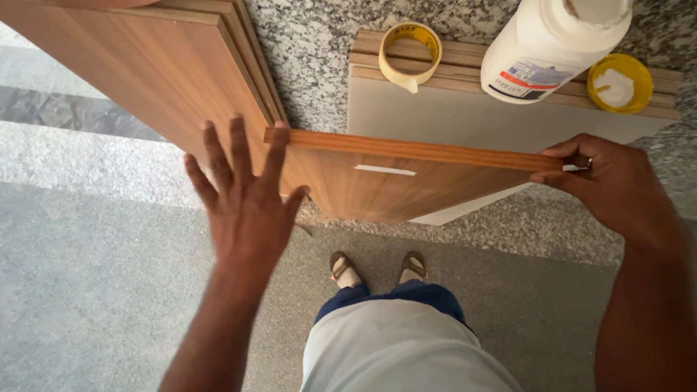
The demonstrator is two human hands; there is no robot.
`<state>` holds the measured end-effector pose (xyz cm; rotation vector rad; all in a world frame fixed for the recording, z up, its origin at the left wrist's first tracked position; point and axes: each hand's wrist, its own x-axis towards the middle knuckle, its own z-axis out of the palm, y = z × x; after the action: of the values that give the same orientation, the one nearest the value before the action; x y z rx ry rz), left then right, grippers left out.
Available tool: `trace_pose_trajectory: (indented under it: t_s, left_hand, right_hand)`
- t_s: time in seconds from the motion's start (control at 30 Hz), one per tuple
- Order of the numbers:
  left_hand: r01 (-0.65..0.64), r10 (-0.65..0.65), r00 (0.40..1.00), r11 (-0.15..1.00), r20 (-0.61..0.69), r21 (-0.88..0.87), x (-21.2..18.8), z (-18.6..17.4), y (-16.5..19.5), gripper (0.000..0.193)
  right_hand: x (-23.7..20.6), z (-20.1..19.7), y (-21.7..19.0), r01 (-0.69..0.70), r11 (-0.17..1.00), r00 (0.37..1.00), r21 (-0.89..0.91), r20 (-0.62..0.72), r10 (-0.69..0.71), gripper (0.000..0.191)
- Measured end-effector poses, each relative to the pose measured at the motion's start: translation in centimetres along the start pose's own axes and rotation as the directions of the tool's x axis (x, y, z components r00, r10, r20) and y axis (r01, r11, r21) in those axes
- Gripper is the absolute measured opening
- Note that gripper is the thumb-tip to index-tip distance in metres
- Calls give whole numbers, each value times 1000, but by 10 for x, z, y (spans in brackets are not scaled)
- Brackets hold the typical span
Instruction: The person applies white glue to the edge of a wooden board using a small stick. They then attach a thin wooden strip to the glued edge and secure it with pieces of masking tape. The person repeats the process on another board, applying glue and preparing to attach a strip.
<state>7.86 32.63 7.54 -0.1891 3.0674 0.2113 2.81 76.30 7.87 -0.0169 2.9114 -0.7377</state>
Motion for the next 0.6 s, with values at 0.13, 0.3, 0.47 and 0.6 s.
trace_pose_trajectory:
  t_s: [0.13,0.3,0.47,0.6]
  left_hand:
    - [-132,132,991,991,1,11,-2,5,42,93]
    - [-455,453,891,888,-35,-69,-6,25,135,101]
    - [-660,648,752,734,-125,-162,-10,38,215,105]
    - [-706,675,709,677,-205,-209,-6,37,244,103]
  right_hand:
    - [1,-3,6,71,981,997,182,-1,-72,35]
    - [3,-2,14,99,951,995,293,2,-104,35]
    - [5,-1,21,162,890,986,426,-26,-167,30]
    - [3,-2,23,150,899,988,412,-40,-146,32]
